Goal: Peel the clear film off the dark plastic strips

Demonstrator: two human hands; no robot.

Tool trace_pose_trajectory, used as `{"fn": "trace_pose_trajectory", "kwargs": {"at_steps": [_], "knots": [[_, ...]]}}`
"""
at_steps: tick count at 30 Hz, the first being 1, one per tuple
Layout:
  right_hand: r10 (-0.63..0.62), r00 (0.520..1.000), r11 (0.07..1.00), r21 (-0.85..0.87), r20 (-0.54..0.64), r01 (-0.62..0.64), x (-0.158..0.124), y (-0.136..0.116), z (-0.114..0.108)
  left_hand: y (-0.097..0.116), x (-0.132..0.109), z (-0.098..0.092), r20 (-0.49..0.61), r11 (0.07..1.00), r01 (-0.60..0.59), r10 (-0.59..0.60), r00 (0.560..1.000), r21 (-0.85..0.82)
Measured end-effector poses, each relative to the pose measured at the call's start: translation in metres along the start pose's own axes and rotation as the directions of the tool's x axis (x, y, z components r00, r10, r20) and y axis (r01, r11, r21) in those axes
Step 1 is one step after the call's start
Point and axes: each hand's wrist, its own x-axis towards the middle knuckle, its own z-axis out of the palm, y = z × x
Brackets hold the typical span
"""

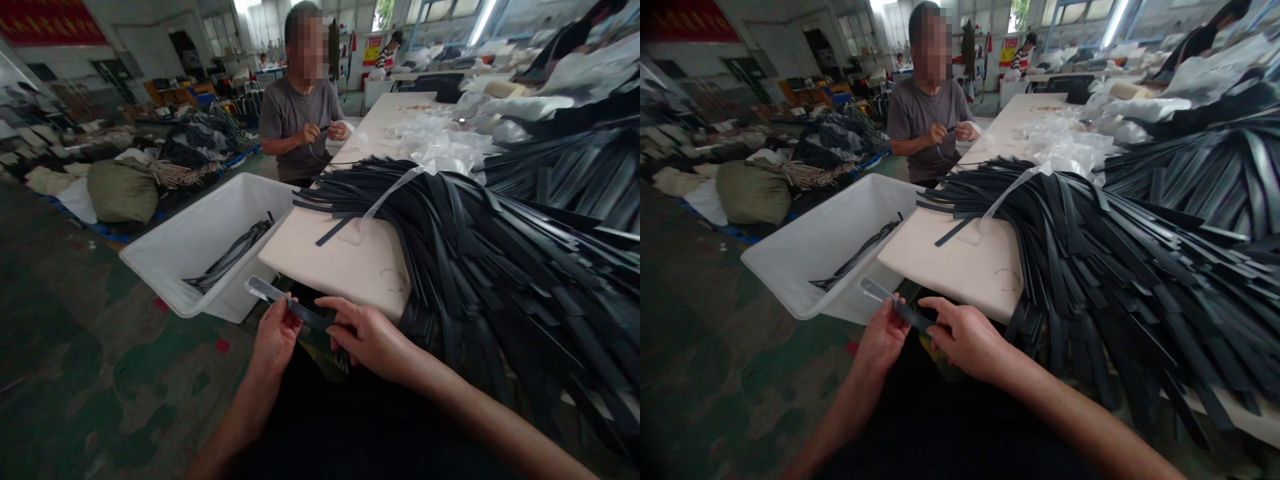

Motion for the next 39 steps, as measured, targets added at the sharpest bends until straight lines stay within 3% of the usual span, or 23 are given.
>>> {"fn": "trace_pose_trajectory", "kwargs": {"at_steps": [3, 8, 14, 18, 20, 25, 27, 31, 33, 37, 39], "knots": [[-0.032, 0.999, 0.999, -0.043, -0.028, 0.031, 0.013, -0.003, 0.006, -0.015, -0.007, -0.001, 0.100, 0.998, 0.044, -0.048, 0.994, 0.036], [-0.050, 0.998, 0.990, -0.135, -0.048, 0.043, 0.011, -0.004, 0.000, -0.010, -0.005, -0.007, -0.056, 0.999, 0.019, -0.021, 0.998, -0.034], [-0.027, 0.997, 0.982, -0.189, -0.069, 0.013, 0.023, 0.000, 0.004, -0.022, -0.013, -0.004, 0.155, 0.996, 0.084, -0.087, 0.984, 0.025], [-0.046, 0.998, 0.989, -0.141, -0.039, 0.040, 0.017, 0.002, -0.004, -0.013, -0.004, -0.008, -0.002, 0.999, 0.021, -0.021, 1.000, -0.042], [-0.032, 0.999, 0.988, -0.153, -0.040, 0.026, 0.014, 0.003, -0.005, -0.011, -0.003, -0.009, -0.018, 0.998, 0.023, -0.024, 1.000, -0.051], [-0.029, 0.997, 0.977, -0.211, -0.076, 0.013, 0.021, 0.000, 0.002, -0.024, -0.015, -0.004, 0.187, 0.994, 0.105, -0.107, 0.977, 0.019], [-0.041, 0.997, 0.983, -0.180, -0.063, 0.029, 0.019, -0.004, 0.000, -0.022, -0.013, -0.006, 0.127, 0.996, 0.090, -0.089, 0.988, -0.002], [-0.026, 0.999, 0.993, -0.117, -0.034, 0.022, 0.007, -0.010, -0.006, -0.013, 0.005, -0.016, -0.106, 0.999, 0.033, -0.037, 0.994, -0.042], [-0.037, 0.997, 0.993, -0.119, -0.072, 0.028, 0.008, -0.010, -0.003, -0.020, 0.013, -0.020, -0.055, 0.998, 0.064, -0.065, 0.996, -0.008], [-0.063, 0.981, 0.988, -0.149, -0.181, 0.035, 0.022, -0.004, 0.004, -0.046, 0.023, -0.028, 0.161, 0.984, 0.154, -0.167, 0.973, 0.085], [-0.078, 0.983, 0.989, -0.141, -0.167, 0.054, 0.020, -0.002, 0.000, -0.046, 0.031, -0.036, 0.144, 0.982, 0.143, -0.160, 0.976, 0.125]]}}
